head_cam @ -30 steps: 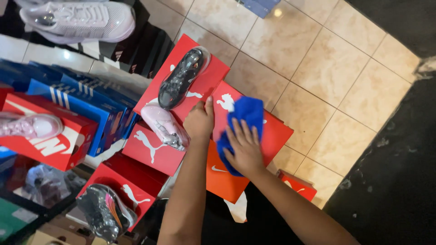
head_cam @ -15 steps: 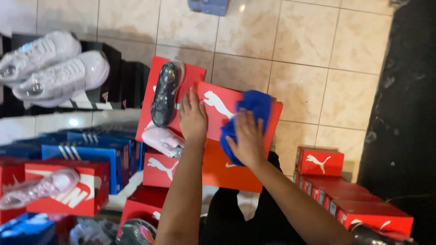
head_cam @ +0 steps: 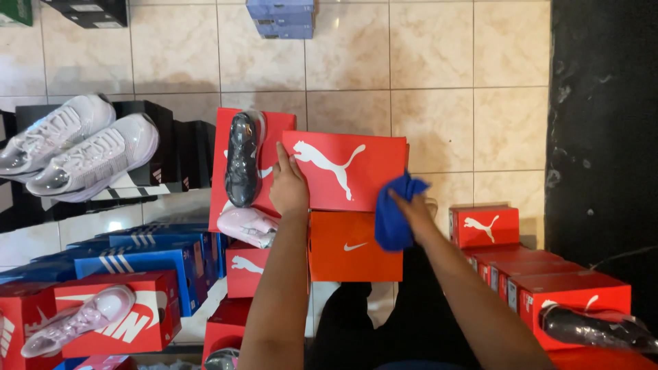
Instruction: Cleaning shoes and shoe boxes with a cloth and organizing them.
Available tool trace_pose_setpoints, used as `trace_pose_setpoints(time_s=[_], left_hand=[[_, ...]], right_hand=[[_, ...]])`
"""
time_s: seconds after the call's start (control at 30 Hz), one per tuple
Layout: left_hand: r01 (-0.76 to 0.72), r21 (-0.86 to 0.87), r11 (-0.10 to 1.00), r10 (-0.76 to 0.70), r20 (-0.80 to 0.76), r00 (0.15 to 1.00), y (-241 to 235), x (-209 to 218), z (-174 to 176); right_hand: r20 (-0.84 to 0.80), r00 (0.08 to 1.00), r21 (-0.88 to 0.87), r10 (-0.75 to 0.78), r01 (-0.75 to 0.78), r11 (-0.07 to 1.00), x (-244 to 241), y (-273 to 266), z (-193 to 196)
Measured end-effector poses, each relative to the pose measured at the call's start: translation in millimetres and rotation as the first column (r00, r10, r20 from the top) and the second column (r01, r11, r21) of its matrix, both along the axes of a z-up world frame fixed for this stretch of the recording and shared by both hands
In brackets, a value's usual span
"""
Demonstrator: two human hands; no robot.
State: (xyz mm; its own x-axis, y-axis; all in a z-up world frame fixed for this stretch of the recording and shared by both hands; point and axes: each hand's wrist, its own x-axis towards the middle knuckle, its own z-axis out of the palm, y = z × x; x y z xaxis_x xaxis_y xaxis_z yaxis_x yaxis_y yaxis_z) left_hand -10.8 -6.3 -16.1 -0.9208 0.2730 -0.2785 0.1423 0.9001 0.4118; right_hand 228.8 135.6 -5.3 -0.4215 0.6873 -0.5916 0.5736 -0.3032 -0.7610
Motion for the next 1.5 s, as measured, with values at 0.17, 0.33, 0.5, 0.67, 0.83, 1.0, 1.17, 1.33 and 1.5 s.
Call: trace_pose_setpoints(time_s=[0.17,0.33,0.5,0.67,0.83,1.0,1.17,1.33,1.5], left_hand=[[0.027,-0.003,1.0,-0.027,-0.005,1.0,1.3,-6.0,-3.9],[0.045,-0.006,0.999,-0.044,0.071,0.997,-1.5,-2.3,8.7],[0.006,0.002,1.0,-0.007,0.071,0.997,-0.6,-0.1,8.6],[0.016,0.066,0.998,-0.012,-0.048,0.999,2.3,-6.3,8.8],[0.022,0.013,1.0,-0.018,-0.226,0.974,2.4,18.5,45.8],[0.253,0.785,0.565,-0.307,-0.085,0.948,19.5,130.6,128.5],[-0.18,0.785,0.593,0.327,-0.031,0.944,11.6,181.9,108.1],[-0.698,0.68,0.225,0.819,0.255,0.514,11.8,184.6,49.0],[-0.647,0.762,0.025,0.639,0.485,0.596,43.5,141.7,25.1]], right_hand=[[0.168,0.986,-0.005,0.004,-0.003,1.0,-0.6,4.8,-2.4],[-0.011,0.997,-0.052,-0.081,0.08,0.995,-26.1,63.9,-29.1],[0.174,0.917,-0.083,0.359,-0.349,0.933,12.2,60.1,-9.6],[0.212,0.767,-0.305,0.605,-0.536,0.787,27.0,85.8,87.9],[0.018,0.914,-0.298,0.405,-0.382,0.875,10.6,81.5,83.0],[-0.33,0.943,-0.813,-0.026,-0.27,0.516,-37.3,40.7,88.6],[-0.64,0.586,-0.43,0.496,-0.809,0.401,-87.6,72.7,83.7],[0.25,0.364,0.896,0.897,-0.438,-0.072,-172.6,101.3,65.7],[0.518,0.239,0.324,0.821,-0.943,0.07,-174.7,101.2,38.7]])
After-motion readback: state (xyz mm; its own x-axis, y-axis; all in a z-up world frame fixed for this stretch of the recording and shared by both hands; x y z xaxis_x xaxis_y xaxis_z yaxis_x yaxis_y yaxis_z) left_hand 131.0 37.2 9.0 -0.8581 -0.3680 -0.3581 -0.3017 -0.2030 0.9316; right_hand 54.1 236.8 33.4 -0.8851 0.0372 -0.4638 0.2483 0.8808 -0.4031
